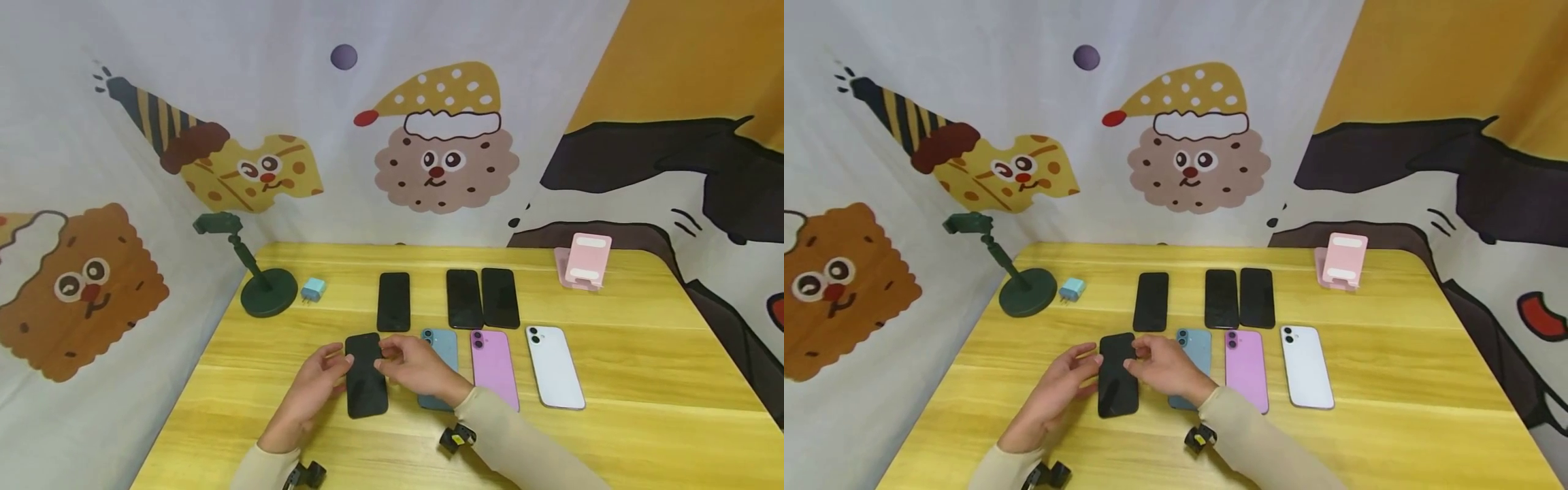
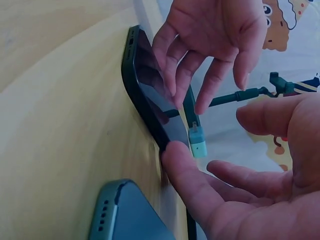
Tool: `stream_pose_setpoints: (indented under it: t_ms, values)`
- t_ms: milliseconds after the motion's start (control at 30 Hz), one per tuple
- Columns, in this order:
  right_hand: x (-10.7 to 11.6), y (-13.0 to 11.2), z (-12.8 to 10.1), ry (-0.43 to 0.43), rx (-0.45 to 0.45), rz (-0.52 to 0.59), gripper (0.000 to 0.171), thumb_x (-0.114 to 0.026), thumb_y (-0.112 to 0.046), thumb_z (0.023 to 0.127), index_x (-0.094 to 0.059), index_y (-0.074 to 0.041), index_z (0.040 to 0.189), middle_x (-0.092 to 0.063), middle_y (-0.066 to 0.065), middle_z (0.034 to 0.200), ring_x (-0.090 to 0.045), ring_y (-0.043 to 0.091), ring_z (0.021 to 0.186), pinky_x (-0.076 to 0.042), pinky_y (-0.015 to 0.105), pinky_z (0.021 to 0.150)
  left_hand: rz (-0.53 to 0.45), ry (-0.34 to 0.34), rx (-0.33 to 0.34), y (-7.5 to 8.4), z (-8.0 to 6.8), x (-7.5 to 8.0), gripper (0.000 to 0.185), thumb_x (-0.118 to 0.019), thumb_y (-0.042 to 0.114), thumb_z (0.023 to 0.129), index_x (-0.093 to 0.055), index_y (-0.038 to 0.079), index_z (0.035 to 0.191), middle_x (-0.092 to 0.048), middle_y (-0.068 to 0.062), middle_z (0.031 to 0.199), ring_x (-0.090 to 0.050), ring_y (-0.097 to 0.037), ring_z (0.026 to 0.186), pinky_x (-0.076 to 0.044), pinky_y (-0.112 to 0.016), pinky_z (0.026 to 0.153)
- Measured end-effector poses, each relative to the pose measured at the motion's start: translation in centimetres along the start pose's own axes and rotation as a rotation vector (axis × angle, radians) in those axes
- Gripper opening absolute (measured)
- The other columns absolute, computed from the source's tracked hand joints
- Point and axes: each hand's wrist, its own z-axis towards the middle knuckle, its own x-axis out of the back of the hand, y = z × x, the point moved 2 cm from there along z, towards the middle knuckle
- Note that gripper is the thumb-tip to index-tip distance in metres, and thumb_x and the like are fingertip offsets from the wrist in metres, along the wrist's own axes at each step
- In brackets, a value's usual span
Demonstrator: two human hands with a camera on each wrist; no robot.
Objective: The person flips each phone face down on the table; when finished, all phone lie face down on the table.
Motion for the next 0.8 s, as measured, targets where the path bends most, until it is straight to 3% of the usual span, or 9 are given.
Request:
stream_pose_setpoints:
  t_ms: [167,367,567,800]
  values:
    - [-0.02,0.03,-0.07,0.029,-0.003,-0.019,0.049,-0.068,-0.030,0.103,-0.063,-0.002,0.142,-0.069,0.015,0.135,-0.071,0.028,0.115,-0.060,0.045,0.095,-0.029,0.004,0.005,-0.08,0.16,0.20,0.062,-0.060,0.018,0.108,-0.034,-0.002,0.160,-0.051,-0.029,0.149,-0.061,-0.039,0.129,-0.060,-0.048,0.094]
    - [-0.05,0.05,-0.19,0.054,0.034,-0.036,0.042,-0.071,-0.025,0.101,-0.068,-0.001,0.135,-0.074,0.013,0.127,-0.072,0.028,0.112,-0.060,0.044,0.094,-0.041,0.013,0.004,-0.48,0.27,0.37,0.062,-0.059,0.009,0.107,-0.033,-0.003,0.161,-0.048,-0.031,0.152,-0.063,-0.033,0.123,-0.061,-0.040,0.085]
    - [-0.26,0.07,-0.28,0.032,0.049,-0.054,0.036,-0.072,-0.026,0.100,-0.072,-0.007,0.130,-0.075,0.007,0.124,-0.072,0.022,0.110,-0.060,0.039,0.092,-0.121,-0.040,-0.051,-0.70,0.42,0.29,0.058,-0.059,-0.003,0.100,-0.043,-0.004,0.155,-0.053,-0.029,0.147,-0.064,-0.024,0.107,-0.057,-0.030,0.075]
    - [-0.53,0.23,-0.20,0.024,0.041,-0.018,0.035,-0.071,-0.029,0.101,-0.072,-0.007,0.129,-0.078,0.007,0.117,-0.075,0.017,0.098,-0.061,0.031,0.078,-0.196,-0.134,-0.083,-0.31,0.75,-0.24,0.063,-0.063,-0.005,0.098,-0.042,0.004,0.157,-0.054,-0.027,0.148,-0.068,-0.020,0.112,-0.058,-0.029,0.082]
